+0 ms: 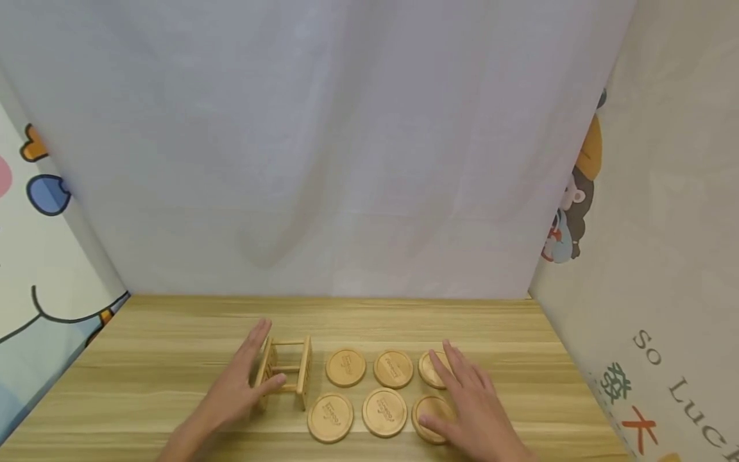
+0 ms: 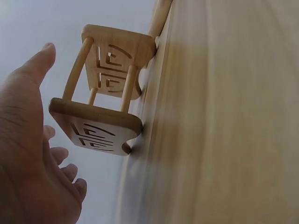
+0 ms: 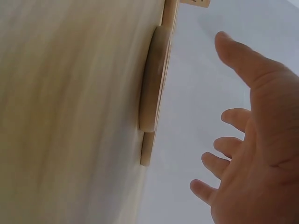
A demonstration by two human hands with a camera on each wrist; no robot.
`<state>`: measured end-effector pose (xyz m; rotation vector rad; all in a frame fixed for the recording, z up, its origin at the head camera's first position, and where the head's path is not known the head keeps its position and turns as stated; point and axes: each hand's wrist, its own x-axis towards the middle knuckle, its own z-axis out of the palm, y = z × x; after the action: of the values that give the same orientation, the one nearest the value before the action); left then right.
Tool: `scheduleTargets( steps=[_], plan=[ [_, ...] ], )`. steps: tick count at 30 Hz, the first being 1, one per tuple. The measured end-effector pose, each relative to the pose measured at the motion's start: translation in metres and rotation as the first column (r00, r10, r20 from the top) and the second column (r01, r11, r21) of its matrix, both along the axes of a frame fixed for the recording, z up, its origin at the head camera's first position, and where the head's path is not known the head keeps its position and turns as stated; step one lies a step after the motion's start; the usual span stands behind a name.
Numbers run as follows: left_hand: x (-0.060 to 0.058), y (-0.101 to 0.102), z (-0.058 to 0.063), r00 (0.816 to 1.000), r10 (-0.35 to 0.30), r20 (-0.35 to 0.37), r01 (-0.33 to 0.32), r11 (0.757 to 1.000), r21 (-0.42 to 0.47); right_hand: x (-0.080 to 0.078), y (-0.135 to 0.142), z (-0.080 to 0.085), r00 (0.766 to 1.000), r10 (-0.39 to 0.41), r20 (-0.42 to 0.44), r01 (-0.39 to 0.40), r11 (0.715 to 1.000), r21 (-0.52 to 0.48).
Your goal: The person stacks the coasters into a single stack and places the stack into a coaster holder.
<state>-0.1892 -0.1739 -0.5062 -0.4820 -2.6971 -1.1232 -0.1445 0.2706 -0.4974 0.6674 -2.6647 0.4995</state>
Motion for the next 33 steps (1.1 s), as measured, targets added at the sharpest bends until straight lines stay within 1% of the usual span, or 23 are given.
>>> scheduleTargets(
  steps=[3,9,13,16,20,24,28,33],
  plan=[
    [0.001,0.000,-0.005,1.000,0.002,0.022,-0.002,1.000,0.007,-0.002,0.000,-0.006,1.000,0.019,-0.006,-0.019,1.000,-0.010],
    [0.000,0.002,-0.012,0.999,0.004,0.047,-0.005,1.000,0.021,-0.001,0.001,-0.009,0.999,0.048,-0.002,-0.048,0.999,-0.021],
    [0.000,0.003,-0.015,0.997,0.000,0.074,-0.004,0.999,0.052,-0.001,0.001,-0.010,0.997,0.074,0.028,-0.073,0.996,-0.051],
    [0.000,0.003,-0.017,0.996,-0.004,0.090,-0.003,0.997,0.077,-0.002,0.001,-0.010,0.993,0.108,0.048,-0.105,0.992,-0.076],
    [-0.001,0.003,-0.020,0.995,-0.008,0.104,-0.004,0.993,0.114,-0.002,0.000,-0.010,0.991,0.122,0.052,-0.119,0.991,-0.065],
    [-0.001,0.003,-0.024,0.992,-0.009,0.122,-0.010,0.987,0.158,-0.002,0.000,-0.011,0.989,0.130,0.064,-0.127,0.991,-0.048],
    [-0.002,0.003,-0.028,0.990,-0.018,0.141,-0.012,0.977,0.211,-0.003,0.003,-0.013,0.982,0.171,0.080,-0.167,0.984,-0.057],
    [-0.002,0.003,-0.031,0.987,-0.031,0.157,-0.013,0.963,0.269,-0.004,0.005,-0.016,0.974,0.205,0.101,-0.198,0.978,-0.068]
  ],
)
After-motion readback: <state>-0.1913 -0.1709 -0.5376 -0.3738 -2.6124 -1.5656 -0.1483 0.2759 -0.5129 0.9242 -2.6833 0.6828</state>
